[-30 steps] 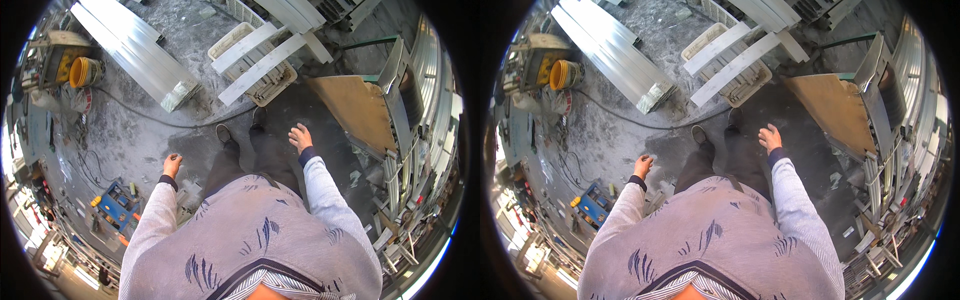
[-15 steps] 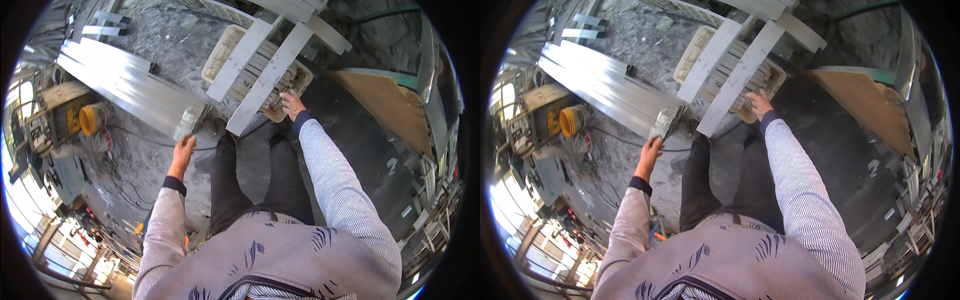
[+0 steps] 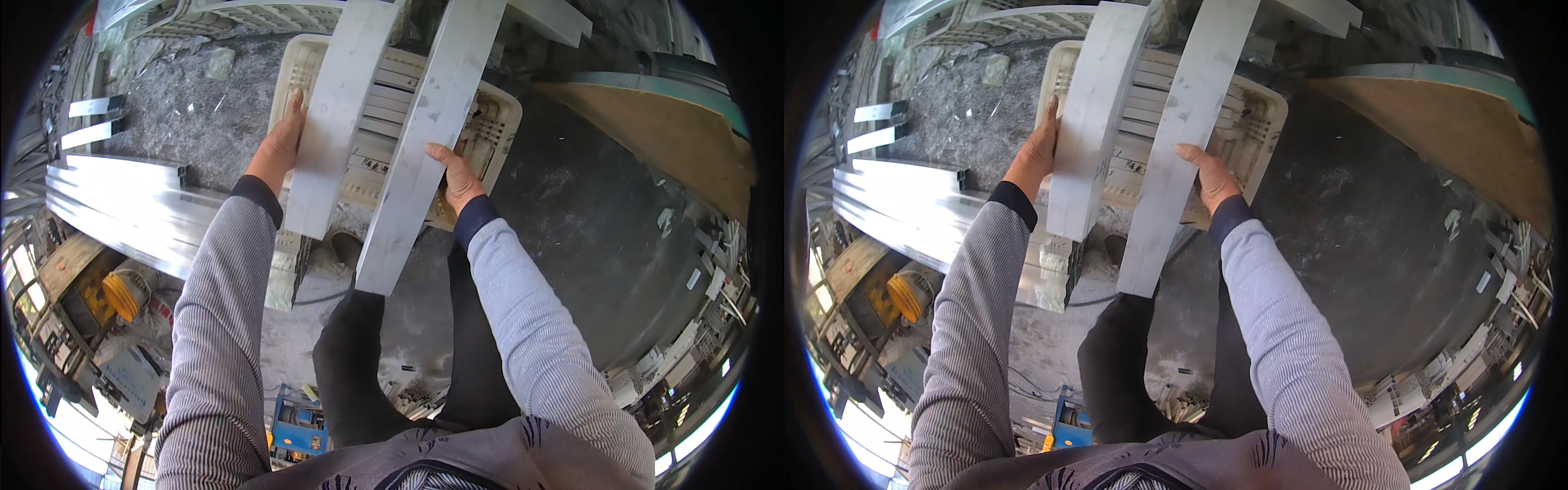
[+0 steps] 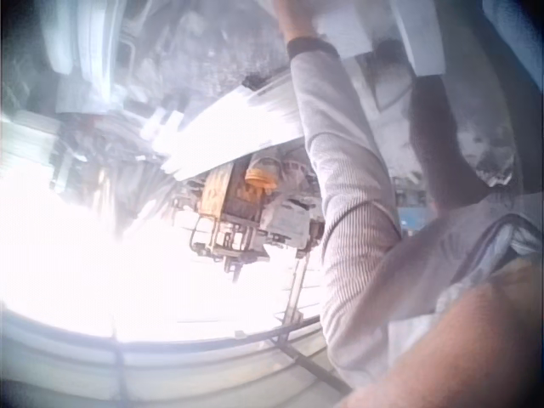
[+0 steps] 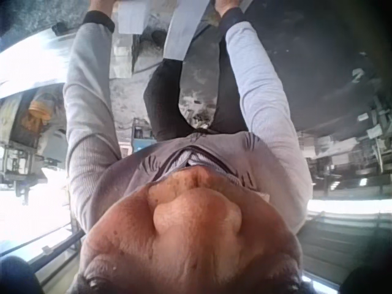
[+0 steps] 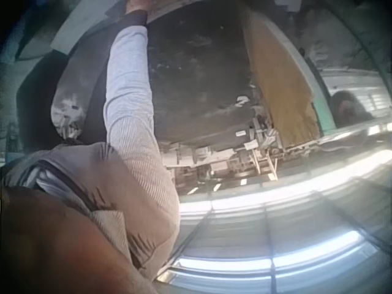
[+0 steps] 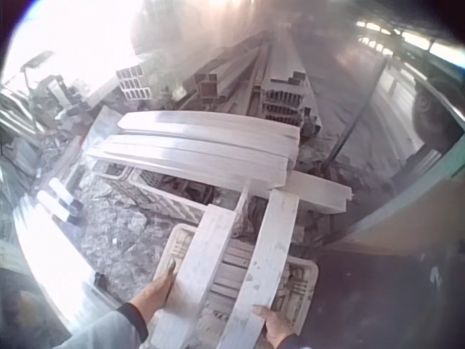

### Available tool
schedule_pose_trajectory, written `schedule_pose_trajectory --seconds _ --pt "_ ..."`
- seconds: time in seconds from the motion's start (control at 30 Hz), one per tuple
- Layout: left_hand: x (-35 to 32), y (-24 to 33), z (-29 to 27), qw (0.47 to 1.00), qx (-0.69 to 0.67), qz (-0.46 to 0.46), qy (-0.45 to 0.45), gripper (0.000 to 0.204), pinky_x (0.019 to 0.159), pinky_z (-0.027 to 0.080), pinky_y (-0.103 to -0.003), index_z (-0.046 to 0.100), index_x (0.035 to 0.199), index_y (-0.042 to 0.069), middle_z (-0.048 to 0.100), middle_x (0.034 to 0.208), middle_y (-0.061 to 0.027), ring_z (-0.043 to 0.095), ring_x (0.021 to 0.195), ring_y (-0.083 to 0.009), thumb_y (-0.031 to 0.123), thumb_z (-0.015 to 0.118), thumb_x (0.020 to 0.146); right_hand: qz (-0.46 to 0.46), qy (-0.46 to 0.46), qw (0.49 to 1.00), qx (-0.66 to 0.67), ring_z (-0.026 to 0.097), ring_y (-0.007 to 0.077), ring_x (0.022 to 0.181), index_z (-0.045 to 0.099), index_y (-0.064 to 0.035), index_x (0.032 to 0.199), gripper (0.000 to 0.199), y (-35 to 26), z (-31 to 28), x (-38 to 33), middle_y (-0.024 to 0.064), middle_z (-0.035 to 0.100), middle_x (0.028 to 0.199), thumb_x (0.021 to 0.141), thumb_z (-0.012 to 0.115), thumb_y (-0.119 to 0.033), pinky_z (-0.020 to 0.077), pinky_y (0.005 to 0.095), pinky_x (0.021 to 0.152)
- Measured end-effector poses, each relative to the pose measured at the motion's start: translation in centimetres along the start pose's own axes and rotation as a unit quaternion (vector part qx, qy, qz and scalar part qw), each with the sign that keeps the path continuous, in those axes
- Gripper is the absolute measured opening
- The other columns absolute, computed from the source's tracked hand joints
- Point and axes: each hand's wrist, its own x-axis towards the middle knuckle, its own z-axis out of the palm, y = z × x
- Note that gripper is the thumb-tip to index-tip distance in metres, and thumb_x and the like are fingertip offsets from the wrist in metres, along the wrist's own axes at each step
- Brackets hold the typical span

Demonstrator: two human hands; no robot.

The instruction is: The person repeatedly picks up long metal profiles, places them on a machine table, and moves them to a nearby crate. The person handles the profiles one at a time, inspecting them briefly before stacking them in the crate.

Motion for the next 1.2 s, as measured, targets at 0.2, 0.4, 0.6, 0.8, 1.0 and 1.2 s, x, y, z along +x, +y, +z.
schedule_pose_trajectory --seconds 0.2,0.4,0.6,0.8,1.0,1.2 --pt "5.9 -1.7 -0.8 0.984 -0.019 0.027 -0.174 0.064 0.093 0.061 -0.033 0.055 0.153 0.008 0.07 0.136 -0.0071 0.07 0.114 -0.0182 0.052 0.058 0.106 -0.079 0.009 0.996 -0.034 0.053 0.0271 0.134 0.04 -0.0117 0.161 0.096 2.2 3.5 -0.4 0.0108 0.058 0.145 0.079 0.084 -0.035 0.0448 0.0437 0.114" --pt "6.6 -5.0 0.7 0.983 -0.048 0.014 -0.177 0.055 0.091 0.064 -0.036 0.059 0.147 0.003 0.072 0.134 -0.0127 0.073 0.115 -0.021 0.038 0.065 0.105 -0.059 -0.007 0.998 -0.014 0.05 0.0261 0.139 0.043 -0.0124 0.16 0.099 3.4 5.2 -0.2 0.0088 0.057 0.147 0.075 0.086 -0.038 0.0389 0.0424 0.12" --pt "6.0 -4.6 2.3 0.969 -0.126 -0.013 -0.212 0.052 0.096 0.062 -0.04 0.061 0.144 0.003 0.071 0.135 -0.0142 0.072 0.116 -0.0242 0.037 0.063 0.105 -0.039 -0.025 0.999 0.02 0.056 0.0234 0.132 0.052 -0.0088 0.153 0.086 3.6 5.1 -0.5 0.0081 0.063 0.139 0.078 0.087 -0.036 0.0459 0.0413 0.114" --pt "1.8 -4.2 2.2 0.965 -0.15 -0.016 -0.213 0.051 0.095 0.062 -0.04 0.061 0.144 0.003 0.071 0.134 -0.0137 0.072 0.115 -0.0241 0.037 0.063 0.106 -0.028 0.022 0.999 0.024 0.06 0.0239 0.124 0.058 -0.0056 0.145 0.077 6.0 6.3 -4.9 0.0069 0.064 0.135 0.08 0.086 -0.036 0.0477 0.0403 0.111" --pt "-10.1 -3.1 0.4 0.969 -0.153 -0.02 -0.191 0.05 0.095 0.061 -0.04 0.062 0.143 0.003 0.071 0.134 -0.0132 0.072 0.115 -0.024 0.038 0.062 0.106 0.023 -0.03 0.999 0.02 0.05 0.0226 0.133 0.029 -0.0102 0.16 0.09 7.4 12.4 -14.0 0.0085 0.051 0.143 0.088 0.08 -0.023 0.0408 0.0417 0.116" --pt "-29.4 -3.1 -2.9 0.974 -0.179 -0.04 -0.129 0.05 0.095 0.061 -0.04 0.062 0.142 0.003 0.072 0.133 -0.0127 0.072 0.114 -0.024 0.038 0.061 0.106 -0.053 -0.104 0.99 -0.078 0.04 0.0256 0.143 0.01 -0.0105 0.165 0.104 7.7 23.7 -26.6 0.0121 0.039 0.153 0.087 0.078 -0.021 0.0343 0.0439 0.121"
